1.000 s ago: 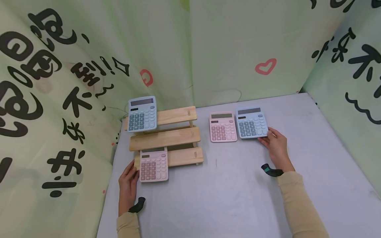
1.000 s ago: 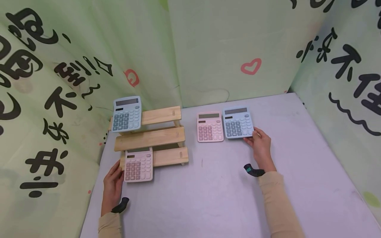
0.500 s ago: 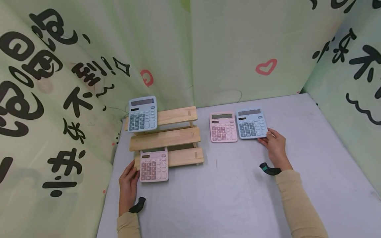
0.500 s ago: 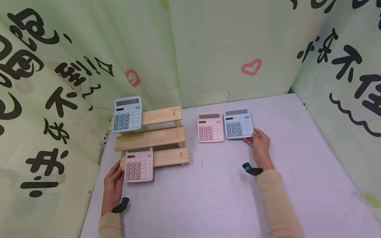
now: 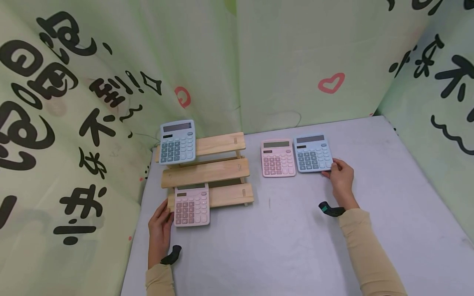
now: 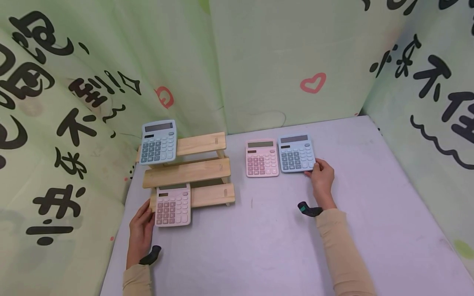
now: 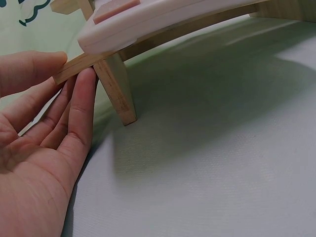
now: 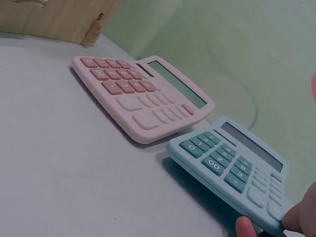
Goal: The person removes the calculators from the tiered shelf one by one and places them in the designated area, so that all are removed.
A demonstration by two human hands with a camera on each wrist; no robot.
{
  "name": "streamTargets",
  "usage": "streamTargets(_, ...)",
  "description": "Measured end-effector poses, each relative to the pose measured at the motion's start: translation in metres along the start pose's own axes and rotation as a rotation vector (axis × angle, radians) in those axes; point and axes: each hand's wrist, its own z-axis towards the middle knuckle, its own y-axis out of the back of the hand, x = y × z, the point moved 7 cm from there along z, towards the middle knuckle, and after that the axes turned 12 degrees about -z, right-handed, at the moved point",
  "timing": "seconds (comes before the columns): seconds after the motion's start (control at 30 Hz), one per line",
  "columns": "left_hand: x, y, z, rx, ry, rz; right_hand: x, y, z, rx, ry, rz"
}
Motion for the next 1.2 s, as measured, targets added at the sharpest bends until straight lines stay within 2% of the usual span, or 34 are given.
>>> streamTargets(0.23, -0.001, -0.002, 0.000, 0.007, 0.001, -0.017, 0.005, 0.005, -0.004, -0.080, 0.017, -0.126)
streamTargets(0.47, -0.001, -0.002, 0.000, 0.011, -0.005, 0.003, 0.008, 0.009, -0.006, -0.110, 0.051, -0.176)
streamTargets(0.83, 0.000, -0.002, 0.000, 0.016, 0.010, -0.004, 0.009, 0.008, -0.006, -0.197, 0.142, -0.339)
streamTargets(1.2, 0.000, -0.002, 0.000, -0.001, 0.022, 0.001, 0.013, 0.007, -0.012, -0.235, 0.184, -0.370)
